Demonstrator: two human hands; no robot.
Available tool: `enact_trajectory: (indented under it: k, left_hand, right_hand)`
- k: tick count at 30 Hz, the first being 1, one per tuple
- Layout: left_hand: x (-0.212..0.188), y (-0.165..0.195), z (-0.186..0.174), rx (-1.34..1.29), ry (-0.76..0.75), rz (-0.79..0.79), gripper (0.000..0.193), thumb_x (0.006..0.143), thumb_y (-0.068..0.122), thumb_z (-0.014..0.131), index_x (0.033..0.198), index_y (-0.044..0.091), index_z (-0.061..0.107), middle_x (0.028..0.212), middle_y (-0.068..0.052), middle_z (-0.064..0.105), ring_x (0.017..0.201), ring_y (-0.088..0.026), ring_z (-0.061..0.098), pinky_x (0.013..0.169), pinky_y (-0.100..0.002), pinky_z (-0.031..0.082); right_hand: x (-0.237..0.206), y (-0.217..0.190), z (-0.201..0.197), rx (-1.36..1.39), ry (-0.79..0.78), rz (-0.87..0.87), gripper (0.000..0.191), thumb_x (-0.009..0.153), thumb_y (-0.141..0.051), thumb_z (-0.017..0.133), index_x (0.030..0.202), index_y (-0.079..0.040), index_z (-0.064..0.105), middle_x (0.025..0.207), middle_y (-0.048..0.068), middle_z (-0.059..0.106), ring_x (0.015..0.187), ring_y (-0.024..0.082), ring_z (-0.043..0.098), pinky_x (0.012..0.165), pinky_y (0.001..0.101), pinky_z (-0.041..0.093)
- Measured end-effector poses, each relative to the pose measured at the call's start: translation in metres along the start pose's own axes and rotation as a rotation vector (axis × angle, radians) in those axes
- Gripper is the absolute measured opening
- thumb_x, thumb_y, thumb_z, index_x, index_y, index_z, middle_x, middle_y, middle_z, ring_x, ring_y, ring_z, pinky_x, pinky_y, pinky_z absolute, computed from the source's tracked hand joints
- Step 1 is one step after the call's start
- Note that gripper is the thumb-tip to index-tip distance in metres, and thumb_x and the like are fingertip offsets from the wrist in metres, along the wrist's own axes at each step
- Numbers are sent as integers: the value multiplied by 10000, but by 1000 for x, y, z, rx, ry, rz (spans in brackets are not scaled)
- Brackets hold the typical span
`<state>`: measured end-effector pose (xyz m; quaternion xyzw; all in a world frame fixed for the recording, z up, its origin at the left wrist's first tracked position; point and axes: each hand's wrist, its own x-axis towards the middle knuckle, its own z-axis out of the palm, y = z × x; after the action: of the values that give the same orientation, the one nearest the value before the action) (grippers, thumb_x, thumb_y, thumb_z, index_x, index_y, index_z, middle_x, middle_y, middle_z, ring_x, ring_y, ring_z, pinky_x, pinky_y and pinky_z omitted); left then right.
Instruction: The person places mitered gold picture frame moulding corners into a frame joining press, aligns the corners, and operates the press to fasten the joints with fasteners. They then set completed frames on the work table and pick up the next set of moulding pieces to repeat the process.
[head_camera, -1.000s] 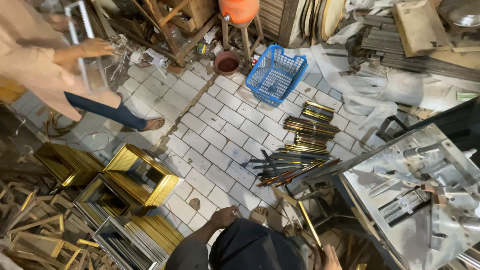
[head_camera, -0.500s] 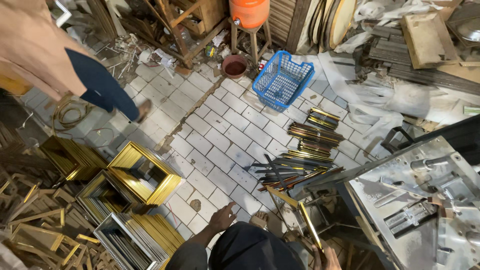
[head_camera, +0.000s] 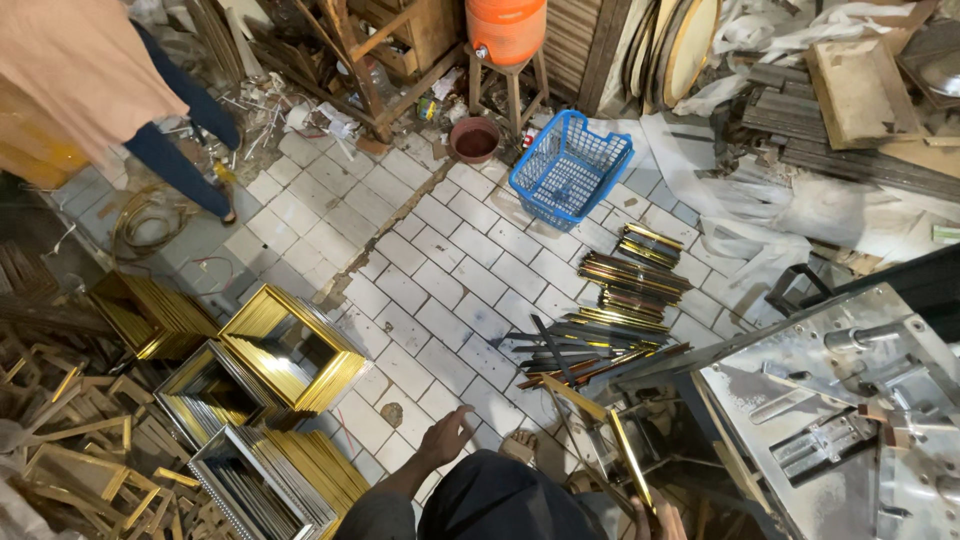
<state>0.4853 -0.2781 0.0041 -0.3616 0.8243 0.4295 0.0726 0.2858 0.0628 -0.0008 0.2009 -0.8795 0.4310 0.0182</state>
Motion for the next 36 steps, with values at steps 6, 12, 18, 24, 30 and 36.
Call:
enact_trajectory:
  k: [6,12,18,24,30,36]
  left_hand:
    - [28,20,-12,-233,231,19,469,1000,350,603,1433,197,509,1221,-79,669,962,-234,709,856,-384,559]
    - [43,32,-18,-213,200,68,462,999,315,618,1434,216,497,1261,-54,614,977,-220,687,827,-394,553]
    - [33,33,-4,-207,200,61,447,980,290,633,1406,202,530,1222,-37,632,894,-213,697,826,-373,550]
    - [21,25,5,-218,118,-2,463,956,286,634,1406,231,540,1121,-25,666,874,-201,677,830,-360,550]
    - [20,20,5,-227,147,28,446,970,281,638,1399,221,532,1130,-30,651,893,-219,676,825,-371,555]
    - [25,30,0,-261,259,181,411,982,231,641,1376,153,553,1118,-84,678,948,-253,706,808,-393,559]
  right_hand:
    - [10,0,-11,-2,42,-87,273,801,-124,816,1067,-120,755,955,114,752,850,232,733,818,346,585]
    - [13,6,-17,-67,55,-133,316,785,-149,843,1085,-124,748,945,83,754,800,214,706,791,336,577]
    - [10,11,-11,-78,54,-149,323,760,-160,838,1070,-128,750,916,52,744,711,184,657,659,290,553]
    - [7,5,-4,-113,78,-196,260,763,-173,840,1007,-144,755,898,46,753,720,193,671,658,294,553]
    - [7,-1,-4,-83,76,-144,285,766,-194,837,1031,-131,753,900,73,746,756,210,697,700,312,567]
    - [15,-10,-7,-49,63,-176,296,767,-212,832,1037,-124,747,905,88,751,783,224,713,741,331,576]
